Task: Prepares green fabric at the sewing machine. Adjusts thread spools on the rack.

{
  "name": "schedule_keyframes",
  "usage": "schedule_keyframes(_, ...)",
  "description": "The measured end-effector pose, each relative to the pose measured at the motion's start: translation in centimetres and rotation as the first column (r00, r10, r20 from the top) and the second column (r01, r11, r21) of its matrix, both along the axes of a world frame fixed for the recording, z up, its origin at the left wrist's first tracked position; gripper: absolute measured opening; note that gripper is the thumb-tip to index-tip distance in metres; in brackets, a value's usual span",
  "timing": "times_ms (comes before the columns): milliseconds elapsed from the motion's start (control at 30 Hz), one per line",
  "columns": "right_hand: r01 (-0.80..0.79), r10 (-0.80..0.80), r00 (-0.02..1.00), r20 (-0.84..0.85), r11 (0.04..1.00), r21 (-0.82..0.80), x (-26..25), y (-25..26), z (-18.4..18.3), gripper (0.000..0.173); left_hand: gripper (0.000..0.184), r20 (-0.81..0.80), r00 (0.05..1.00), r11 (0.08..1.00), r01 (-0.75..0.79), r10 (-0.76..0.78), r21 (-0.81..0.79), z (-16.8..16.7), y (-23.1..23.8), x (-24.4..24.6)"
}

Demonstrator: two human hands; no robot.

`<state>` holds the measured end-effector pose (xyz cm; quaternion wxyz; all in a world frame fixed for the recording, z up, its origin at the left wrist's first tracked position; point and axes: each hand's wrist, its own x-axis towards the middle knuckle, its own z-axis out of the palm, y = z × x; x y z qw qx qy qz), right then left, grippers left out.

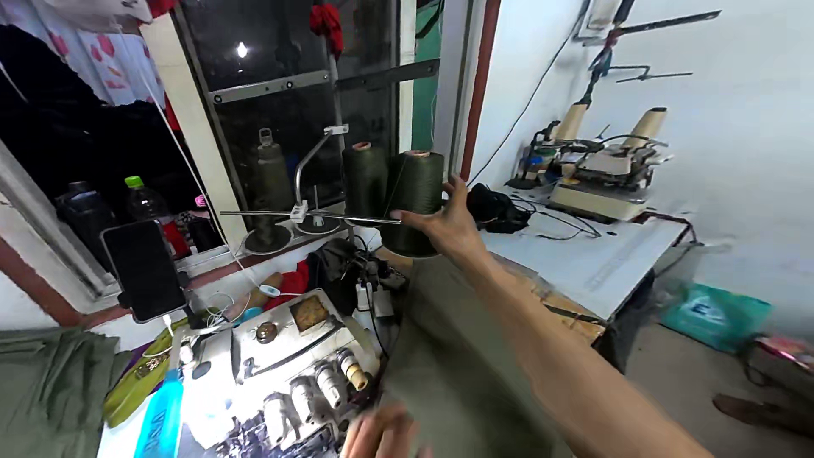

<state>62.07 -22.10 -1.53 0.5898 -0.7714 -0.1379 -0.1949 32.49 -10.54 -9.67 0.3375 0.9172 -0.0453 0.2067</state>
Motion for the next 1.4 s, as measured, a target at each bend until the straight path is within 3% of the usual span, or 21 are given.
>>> schedule_keyframes(100,-0.076,0.078,0.994,-0.080,0.997,0.033,2.6,0.8,1.3,0.132,0.030,-0.033,0.999,0.999,-0.032,0.032,-0.020,3.4,-1.7,8.4)
schedule_keyframes(200,-0.042,0.042,0.993,-0.108,0.999,-0.002,3.6,0.4,2.3,0.117,0.032,-0.238,0.966,0.990,-0.123,0.105,-0.065,6.6,-1.3,15.1)
schedule_keyframes(333,-0.054,0.064,0.993,-0.097,0.994,0.095,5.2,-0.7,4.0,0.116,0.031,-0.312,0.924,0.950,-0.276,0.221,-0.144,7.9,-0.3,20.0)
schedule_keyframes(467,-0.102,0.122,0.985,-0.122,0.983,0.153,5.9,-1.1,5.0,0.112,0.031,-0.290,0.926,0.934,-0.302,0.240,-0.192,8.0,0.0,23.2)
schedule_keyframes(700,-0.094,0.124,0.979,-0.163,0.979,0.179,5.9,-0.9,5.8,0.105,0.030,-0.199,0.940,0.944,-0.304,0.277,-0.125,6.9,-1.3,24.3)
schedule_keyframes(833,-0.105,0.129,0.975,-0.180,0.985,0.137,5.8,-0.9,6.2,0.105,0.028,-0.153,0.957,0.925,-0.279,0.246,-0.259,5.6,-0.8,25.2)
schedule_keyframes(1000,-0.197,0.221,0.960,-0.170,0.969,0.150,5.4,-1.1,6.8,0.096,0.025,-0.163,0.942,0.846,-0.336,0.294,-0.413,6.5,0.0,28.1)
schedule_keyframes(1200,-0.213,0.235,0.965,-0.114,0.961,0.179,5.7,-1.3,6.6,0.092,0.019,-0.224,0.972,0.733,-0.202,0.070,-0.650,6.9,-0.9,29.6)
schedule_keyframes(1400,-0.213,0.246,0.964,-0.105,0.942,0.261,6.2,-1.2,5.7,0.085,0.018,-0.208,0.978,0.699,-0.140,-0.013,-0.701,6.5,-0.3,29.1)
